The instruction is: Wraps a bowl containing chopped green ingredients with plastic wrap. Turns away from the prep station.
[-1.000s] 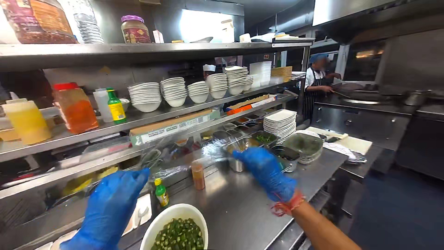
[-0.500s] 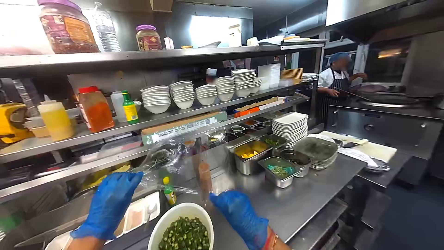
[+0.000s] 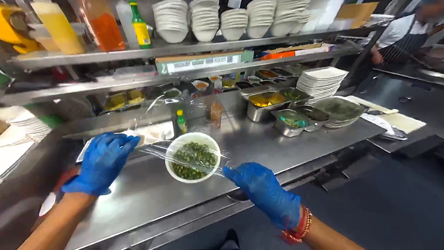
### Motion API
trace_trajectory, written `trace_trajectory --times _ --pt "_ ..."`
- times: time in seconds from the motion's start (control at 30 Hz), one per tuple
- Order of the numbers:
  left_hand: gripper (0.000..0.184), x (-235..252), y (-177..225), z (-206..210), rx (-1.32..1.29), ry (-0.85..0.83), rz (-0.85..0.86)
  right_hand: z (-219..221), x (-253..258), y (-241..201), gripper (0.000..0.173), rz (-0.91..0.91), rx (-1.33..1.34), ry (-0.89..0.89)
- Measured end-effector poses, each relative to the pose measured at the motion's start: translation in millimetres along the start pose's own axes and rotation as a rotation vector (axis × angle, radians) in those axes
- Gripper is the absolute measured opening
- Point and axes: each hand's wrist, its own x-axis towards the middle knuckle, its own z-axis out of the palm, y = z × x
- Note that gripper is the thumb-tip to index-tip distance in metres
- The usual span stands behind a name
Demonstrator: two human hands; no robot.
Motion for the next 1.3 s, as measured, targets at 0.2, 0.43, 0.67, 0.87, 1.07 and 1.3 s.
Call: trace_trajectory --times 0.2,0.43,0.67,0.87,1.07,1.3 --pt "0.027 -73.1 -28.7 56.3 0.001 0.089 0.039 18.8 -15.5 -0.6 0.028 -0.014 -0.039 -0.054" --pt "0.026 -114.0 -4.4 88.9 0.003 0.010 -0.080 51.0 -35.1 5.4 0.032 0.040 -0.011 -0.144" --pt "0.022 -130.0 -1.1 98.1 -0.041 -0.079 -0.119 41.5 -38.2 -15.0 0.025 0.110 0.133 -0.264" --pt "0.021 -112.5 -9.9 112.3 -0.051 -0.120 -0.135 55.8 -38.1 -21.0 0.023 0.209 0.132 -0.240" --pt "0.026 -112.5 -31.8 133.2 -0.049 -0.240 -0.183 88.5 -44.9 -65.1 0.022 0.325 0.133 -0.179" --pt "0.027 -106.2 -51.0 149.0 -0.013 -0.401 -0.239 107.4 -53.8 -89.0 0.027 0.311 0.131 -0.242"
